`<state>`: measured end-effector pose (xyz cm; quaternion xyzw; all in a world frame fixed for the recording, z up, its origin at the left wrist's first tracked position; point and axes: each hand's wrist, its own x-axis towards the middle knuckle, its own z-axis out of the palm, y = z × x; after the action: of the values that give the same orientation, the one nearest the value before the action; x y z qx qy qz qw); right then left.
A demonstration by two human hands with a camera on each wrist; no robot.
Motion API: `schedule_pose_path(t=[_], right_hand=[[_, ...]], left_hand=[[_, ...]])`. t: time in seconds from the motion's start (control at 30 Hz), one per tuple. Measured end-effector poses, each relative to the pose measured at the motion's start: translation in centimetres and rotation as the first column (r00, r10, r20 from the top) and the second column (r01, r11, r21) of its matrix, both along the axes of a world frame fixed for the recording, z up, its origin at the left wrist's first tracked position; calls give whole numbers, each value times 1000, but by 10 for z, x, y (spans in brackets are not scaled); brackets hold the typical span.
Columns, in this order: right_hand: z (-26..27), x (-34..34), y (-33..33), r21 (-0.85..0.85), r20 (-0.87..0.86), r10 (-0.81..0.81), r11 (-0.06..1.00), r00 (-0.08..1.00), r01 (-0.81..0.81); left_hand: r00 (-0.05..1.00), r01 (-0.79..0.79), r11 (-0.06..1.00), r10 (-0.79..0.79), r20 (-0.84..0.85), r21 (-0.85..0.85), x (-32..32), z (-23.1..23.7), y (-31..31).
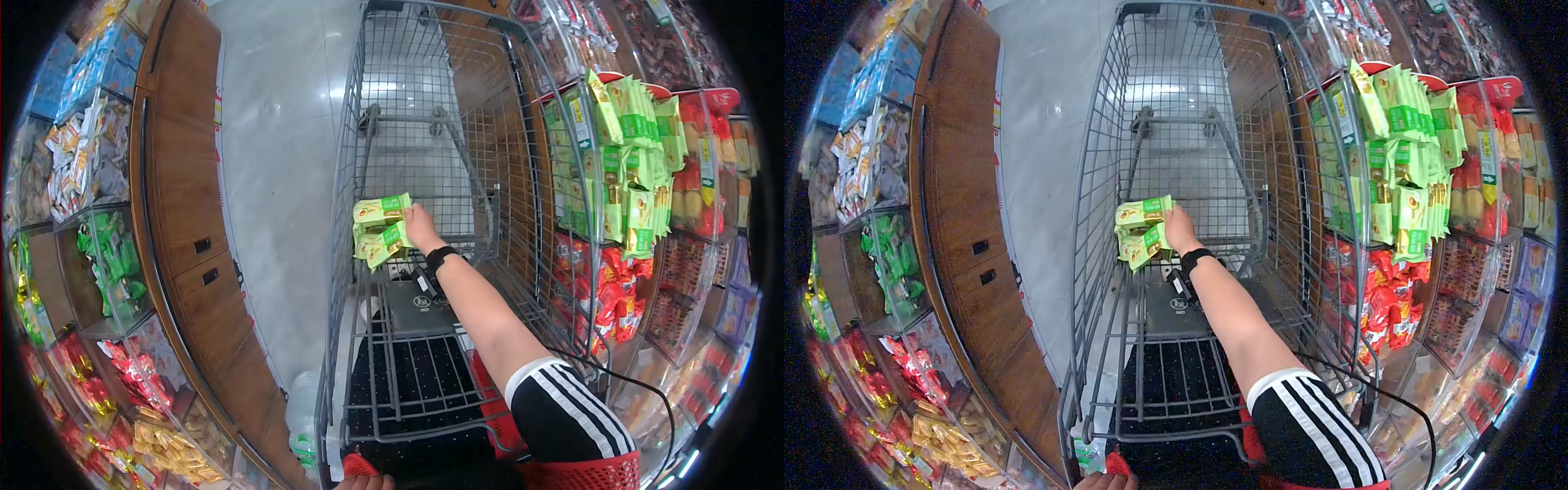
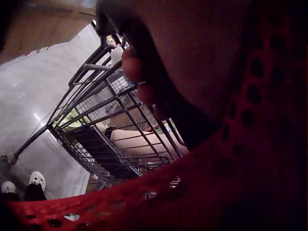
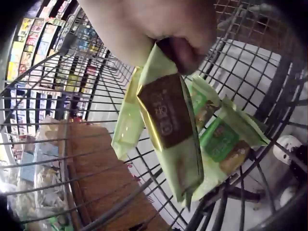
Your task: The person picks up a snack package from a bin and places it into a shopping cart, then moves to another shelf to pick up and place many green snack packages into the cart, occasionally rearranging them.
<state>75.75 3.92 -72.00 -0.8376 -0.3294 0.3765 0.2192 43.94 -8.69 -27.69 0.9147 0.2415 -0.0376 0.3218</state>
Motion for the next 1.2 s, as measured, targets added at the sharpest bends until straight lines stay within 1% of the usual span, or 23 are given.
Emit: schedule_pose_path(t=[0.1,0.13,0.23,0.27,0.3,0.37,0.4,0.5,0.53,0.63,0.7,0.73,0.77,0.83,0.87,0.97,1.0,1.1,1.13,1.17,1.2], right_hand=[[-17,-1,-12,-75,-39,30,997,999,-33],[1,1,-10,-174,-119,-16,985,993,-5],[14,11,-16,-191,-186,94,973,978,-130],[12,12,-19,-137,-119,119,981,986,-135],[13,16,-21,-241,-132,208,942,969,-235],[35,24,-16,-430,-184,369,803,911,-412],[23,29,-21,-439,-259,294,812,920,-384],[45,37,-15,-316,-507,275,823,817,-473],[75,33,-6,-286,-494,287,838,821,-465],[43,15,-20,-34,-380,415,887,827,-461],[39,5,-22,25,-276,605,782,747,-623],[37,1,-24,-9,-229,616,773,754,-635],[37,1,-23,-49,-178,628,763,757,-644],[83,7,-6,-244,33,637,752,770,-612],[83,8,-6,-147,107,558,827,823,-542],[94,22,-1,-83,227,713,693,663,-717],[83,24,-2,-65,233,740,659,631,-750],[59,20,10,64,276,596,771,754,-633],[53,19,17,16,210,600,787,772,-617],[48,16,22,-8,199,608,785,769,-619],[43,12,25,-34,189,614,784,766,-620]], left_hand=[[1000,-1,1000,1,-12,-24,3,3,7],[1000,-3,999,3,-16,-32,4,4,8],[999,35,999,-35,-30,-17,-1,1,4],[999,29,1000,-29,-29,-7,1,2,4],[999,24,1000,-23,-26,4,2,2,6],[1000,16,1000,-15,-18,26,4,3,7],[1000,14,999,-13,-13,33,4,2,5],[1000,1,999,-1,5,53,3,1,2],[1000,-2,998,1,14,60,3,1,1],[999,-9,1000,9,34,20,8,2,7],[1000,21,1000,-21,-3,14,6,4,8],[999,40,999,-40,-13,6,6,5,7],[1000,2,1000,-2,0,11,8,6,5],[999,-2,996,-1,38,85,9,3,3],[1000,14,999,-14,-10,40,8,5,2],[999,24,999,-23,-34,31,10,8,3],[1000,24,999,-23,-20,45,11,9,4],[1000,11,998,-9,-21,55,16,10,8],[999,3,999,-1,-36,41,18,11,8],[999,-4,1000,6,-50,26,18,11,9],[998,56,998,-56,-28,-8,9,7,8]])
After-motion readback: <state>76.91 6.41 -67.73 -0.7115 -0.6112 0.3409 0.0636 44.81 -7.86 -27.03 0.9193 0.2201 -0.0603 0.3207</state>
